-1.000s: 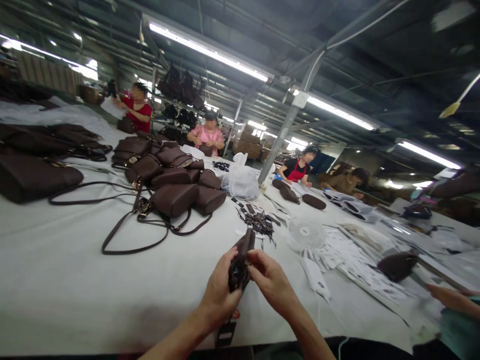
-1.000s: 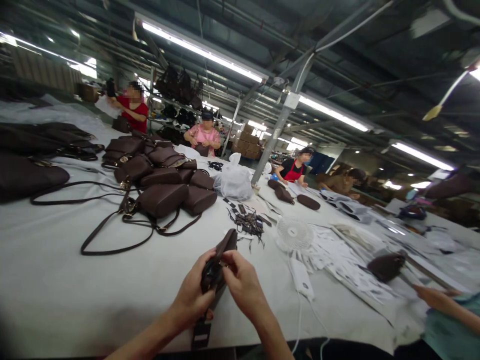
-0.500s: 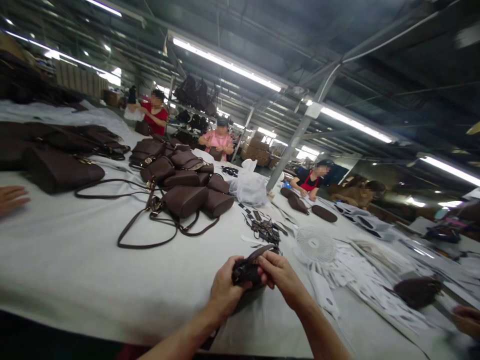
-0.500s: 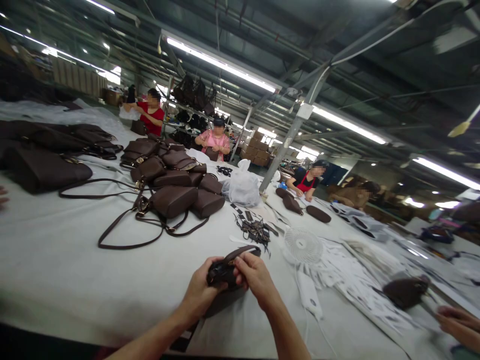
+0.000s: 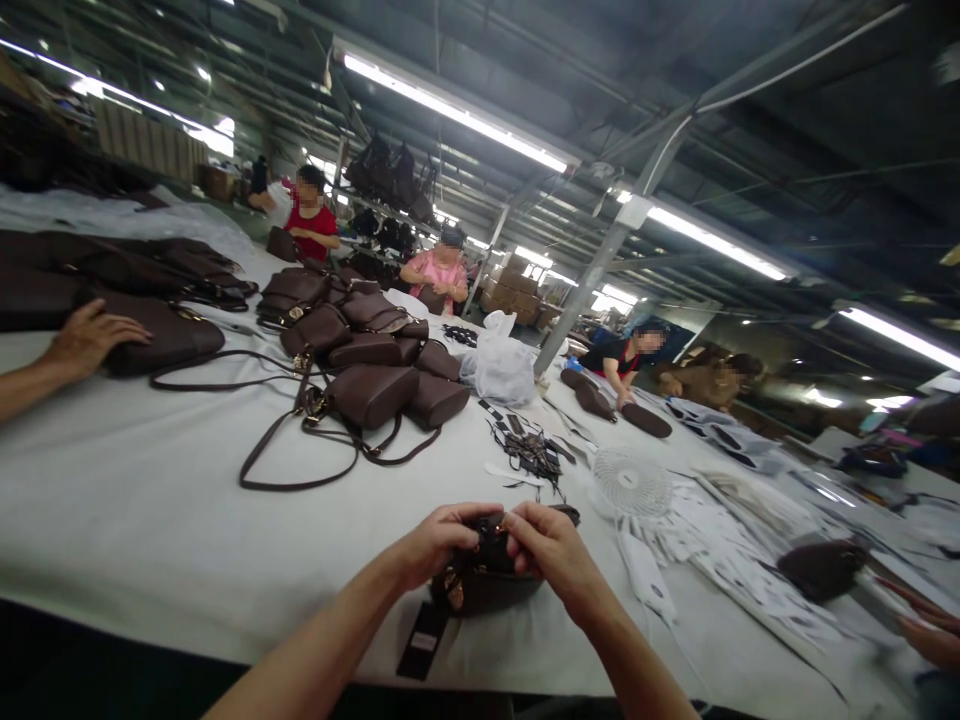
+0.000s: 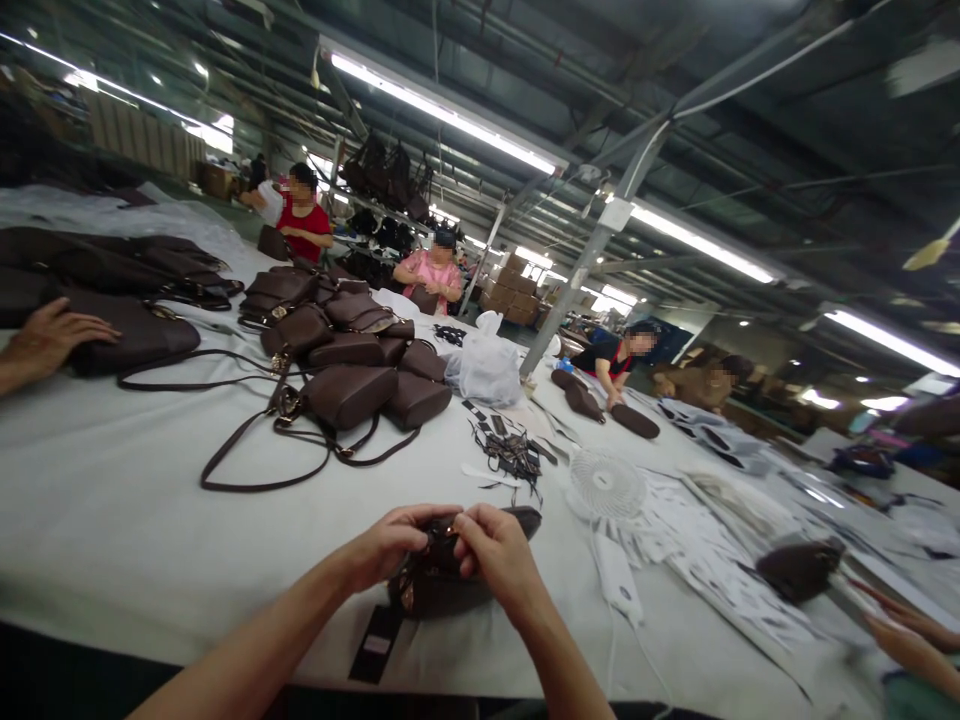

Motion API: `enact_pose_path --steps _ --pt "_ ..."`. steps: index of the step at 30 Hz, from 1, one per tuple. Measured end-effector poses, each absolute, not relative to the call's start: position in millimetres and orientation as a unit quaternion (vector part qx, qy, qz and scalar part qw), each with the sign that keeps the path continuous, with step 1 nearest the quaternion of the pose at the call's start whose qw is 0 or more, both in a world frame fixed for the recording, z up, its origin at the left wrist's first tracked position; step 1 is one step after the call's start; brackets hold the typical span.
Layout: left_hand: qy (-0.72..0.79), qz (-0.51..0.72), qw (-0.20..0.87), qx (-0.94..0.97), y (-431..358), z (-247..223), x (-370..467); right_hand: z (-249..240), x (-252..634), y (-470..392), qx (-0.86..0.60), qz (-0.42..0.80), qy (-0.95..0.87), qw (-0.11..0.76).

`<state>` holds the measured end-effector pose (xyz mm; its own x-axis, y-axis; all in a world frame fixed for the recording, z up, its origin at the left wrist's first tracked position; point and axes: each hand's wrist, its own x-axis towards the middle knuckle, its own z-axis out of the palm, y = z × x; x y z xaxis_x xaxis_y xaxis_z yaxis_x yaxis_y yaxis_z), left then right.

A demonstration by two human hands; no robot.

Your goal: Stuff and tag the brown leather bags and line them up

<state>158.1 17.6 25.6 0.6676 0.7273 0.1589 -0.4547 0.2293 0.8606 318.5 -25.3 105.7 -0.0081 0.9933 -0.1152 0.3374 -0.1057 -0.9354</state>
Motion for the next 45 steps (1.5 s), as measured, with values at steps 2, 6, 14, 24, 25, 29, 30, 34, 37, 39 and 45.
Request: enact_pose_path --steps 2,6,14,24,25,29,30,34,37,39,45 --pt "0.119 0.365 0.796 0.468 21.9 26.7 154.6 103.2 317.7 -28.7 -0.615 0.424 -0.536 0.395" --pt "0.083 0.334 0.777 0.527 24.2 25.9 150.1 95.6 313.0 -36.6 -0.630 0.410 -0.496 0.434" --pt "0.119 0.389 0.668 0.623 23.3 25.7 145.8 89.8 299.2 -36.6 -0.580 0.418 -0.541 0.442" --pt "0.278 0.535 0.459 0.652 -11.4 2.7 178.0 93.3 297.3 -42.1 -0.563 0.443 -0.562 0.413" --pt "0.267 0.537 0.455 0.658 -10.2 4.2 178.4 94.5 294.0 -44.9 -0.556 0.421 -0.588 0.410" --pt "0.254 0.497 0.440 0.703 -1.4 20.7 172.0 98.8 284.7 -45.7 -0.557 0.349 -0.637 0.403" --pt "0.263 0.488 0.442 0.705 0.6 25.0 170.2 98.0 282.7 -42.8 -0.560 0.348 -0.631 0.409" --pt "0.273 0.467 0.476 0.694 9.7 34.4 163.9 92.3 275.0 -28.5 -0.580 0.350 -0.592 0.436" --pt "0.255 0.457 0.505 0.687 18.1 36.5 158.4 100.7 281.4 -28.2 -0.581 0.274 -0.667 0.378" --pt "0.251 0.448 0.522 0.682 22.0 38.3 154.1 112.0 298.8 -34.1 -0.552 0.150 -0.758 0.313" --pt "0.225 0.368 0.608 0.666 25.2 45.7 139.6 109.7 357.8 -40.0 -0.595 -0.008 -0.800 0.074"
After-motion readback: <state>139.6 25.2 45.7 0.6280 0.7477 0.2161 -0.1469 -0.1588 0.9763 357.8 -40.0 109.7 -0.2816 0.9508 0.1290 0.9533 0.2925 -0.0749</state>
